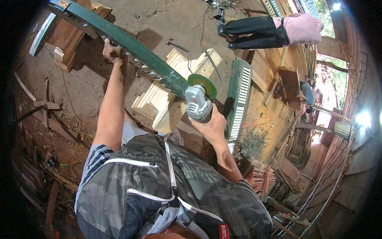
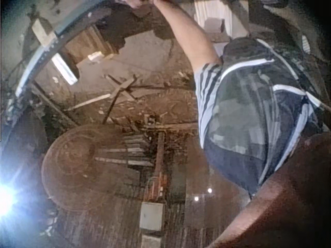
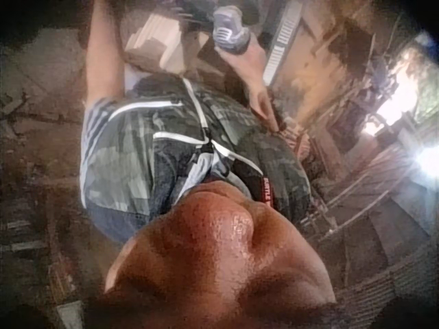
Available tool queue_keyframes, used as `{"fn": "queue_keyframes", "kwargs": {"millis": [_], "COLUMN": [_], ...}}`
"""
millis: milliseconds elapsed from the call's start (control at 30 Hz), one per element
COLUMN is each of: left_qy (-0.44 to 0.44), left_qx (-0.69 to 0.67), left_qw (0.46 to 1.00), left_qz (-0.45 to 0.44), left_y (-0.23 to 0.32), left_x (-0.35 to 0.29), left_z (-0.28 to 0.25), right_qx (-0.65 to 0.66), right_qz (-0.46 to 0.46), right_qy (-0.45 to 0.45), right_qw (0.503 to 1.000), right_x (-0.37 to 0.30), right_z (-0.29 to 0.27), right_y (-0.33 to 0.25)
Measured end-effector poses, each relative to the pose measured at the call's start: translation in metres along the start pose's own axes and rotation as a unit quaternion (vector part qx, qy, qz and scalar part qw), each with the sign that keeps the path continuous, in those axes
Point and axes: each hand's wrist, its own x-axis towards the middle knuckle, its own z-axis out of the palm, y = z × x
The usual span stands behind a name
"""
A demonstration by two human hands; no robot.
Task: The person uses an angle grinder to cut a green wooden frame, then flips it over and uses a hammer to tap and align the slats. The person handles the frame and tools directly without visible fasteners.
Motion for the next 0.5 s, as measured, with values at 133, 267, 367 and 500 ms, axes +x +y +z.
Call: {"fn": "queue_keyframes", "kwargs": {"millis": [133, 267, 367, 500], "left_qy": [0.005, -0.024, -0.016, 0.003], "left_qx": [-0.012, 0.106, -0.006, 0.001], "left_qw": [0.999, 0.992, 1.0, 0.999], "left_qz": [-0.038, 0.062, -0.019, 0.048], "left_y": [-0.002, -0.019, -0.009, -0.013], "left_x": [-0.001, 0.01, 0.002, 0.004], "left_z": [0.003, -0.009, -0.003, -0.002], "right_qx": [-0.015, -0.014, -0.036, -0.061], "right_qz": [-0.014, -0.041, -0.046, -0.046], "right_qy": [-0.014, -0.005, 0.0, -0.013], "right_qw": [1.0, 0.999, 0.998, 0.997], "right_x": [0.001, 0.005, 0.008, 0.011], "right_z": [0.004, 0.012, 0.016, 0.019], "right_y": [0.0, -0.01, -0.011, -0.014]}}
